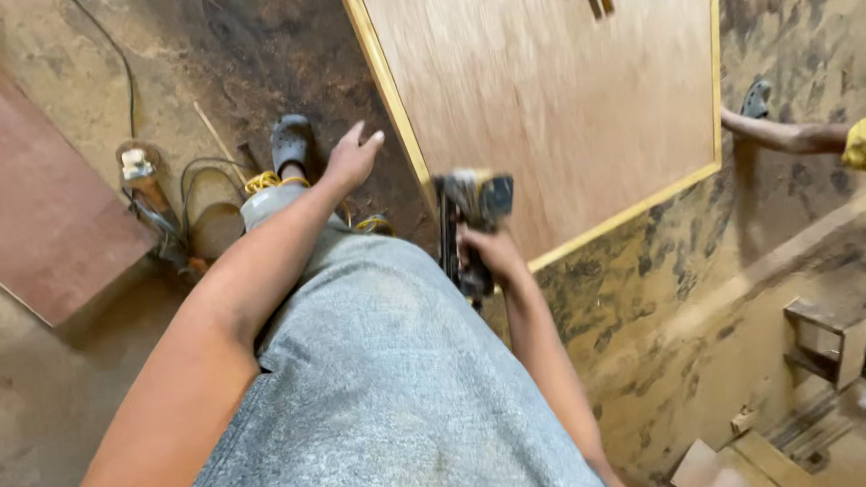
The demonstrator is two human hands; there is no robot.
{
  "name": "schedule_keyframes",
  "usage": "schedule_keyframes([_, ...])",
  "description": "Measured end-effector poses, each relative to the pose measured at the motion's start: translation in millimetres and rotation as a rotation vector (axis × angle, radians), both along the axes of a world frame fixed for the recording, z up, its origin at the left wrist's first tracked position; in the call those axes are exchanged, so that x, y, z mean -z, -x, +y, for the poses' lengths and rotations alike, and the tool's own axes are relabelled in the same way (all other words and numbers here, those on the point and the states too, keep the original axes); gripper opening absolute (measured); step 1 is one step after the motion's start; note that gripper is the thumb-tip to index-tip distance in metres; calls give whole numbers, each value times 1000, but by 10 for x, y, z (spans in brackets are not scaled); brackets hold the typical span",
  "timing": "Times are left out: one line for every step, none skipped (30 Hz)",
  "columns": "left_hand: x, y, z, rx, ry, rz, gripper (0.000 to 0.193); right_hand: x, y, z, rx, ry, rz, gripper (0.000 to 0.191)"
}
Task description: The person kneels on the workshop floor and uses a pneumatic nail gun to fasten a thin wooden trim strip along the edge of a large plywood panel, steadying the strip with the other hand. They hammer nails by hand at spots, reposition the panel, and mark the wood with a pencil.
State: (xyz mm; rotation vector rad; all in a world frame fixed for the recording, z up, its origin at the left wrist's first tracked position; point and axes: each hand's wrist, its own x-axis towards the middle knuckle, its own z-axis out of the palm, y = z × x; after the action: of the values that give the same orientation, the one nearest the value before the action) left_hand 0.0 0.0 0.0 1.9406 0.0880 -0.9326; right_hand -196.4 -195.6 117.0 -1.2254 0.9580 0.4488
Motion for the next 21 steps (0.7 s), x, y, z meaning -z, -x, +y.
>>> schedule_keyframes([9,16,25,26,-2,25,77,-12,105,-5,-1,4,11,23])
schedule_keyframes([41,1,40,58,26,-39,76,-32,163,0,13,13,30,22])
schedule_keyframes([60,-53,29,95,56,-115,76,-52,202,-8,31,21,35,21])
schedule_keyframes([66,-237,-17,125,85,-200,75,-81,184,-19,47,49,40,24])
schedule_keyframes([75,-390,-45,120,81,-85,78,-103,183,-8,53,79,39,27])
schedule_keyframes([81,-433,-69,115,72,38,82,-125,194,-12,58,104,45,31])
schedule_keyframes([20,-428,-98,116,60,173,86,-138,226,-14,24,159,64,23])
schedule_keyframes([-44,-437,-157,96,124,144,83,-156,263,-17,-6,214,90,18])
schedule_keyframes([-120,-484,-238,74,191,108,81,-191,281,-34,-40,270,110,19])
schedule_keyframes([56,-770,-167,32,262,48,78,30,132,86,-25,356,97,20])
schedule_keyframes([-20,-935,-268,-7,245,87,78,0,71,64,-5,442,77,22])
schedule_keyframes([-17,-1015,-327,-43,229,125,78,72,-43,63,19,527,55,25])
schedule_keyframes([-102,-1062,-384,-78,209,174,77,50,-123,4,26,577,153,25])
schedule_keyframes([-148,-1104,-418,-116,223,195,73,17,-140,-45,33,623,261,28])
schedule_keyframes([-174,-1139,-469,-150,238,217,68,-17,-179,-109,44,667,372,32])
schedule_keyframes([-181,-1193,-538,-180,256,236,63,-26,-258,-216,118,676,348,31])
schedule_keyframes([-167,-1264,-606,-173,250,271,60,-27,-354,-362,192,682,321,30])
schedule_keyframes([-139,-1303,-640,-169,239,310,57,-32,-423,-504,261,683,299,29])
schedule_keyframes([-105,-1283,-643,-171,222,357,54,-43,-488,-674,245,774,288,26])
schedule_keyframes([-73,-1239,-633,-153,226,325,52,-97,-521,-840,225,864,280,24])
schedule_keyframes([-55,-1247,-638,-129,230,288,50,-141,-477,-992,307,764,228,22])
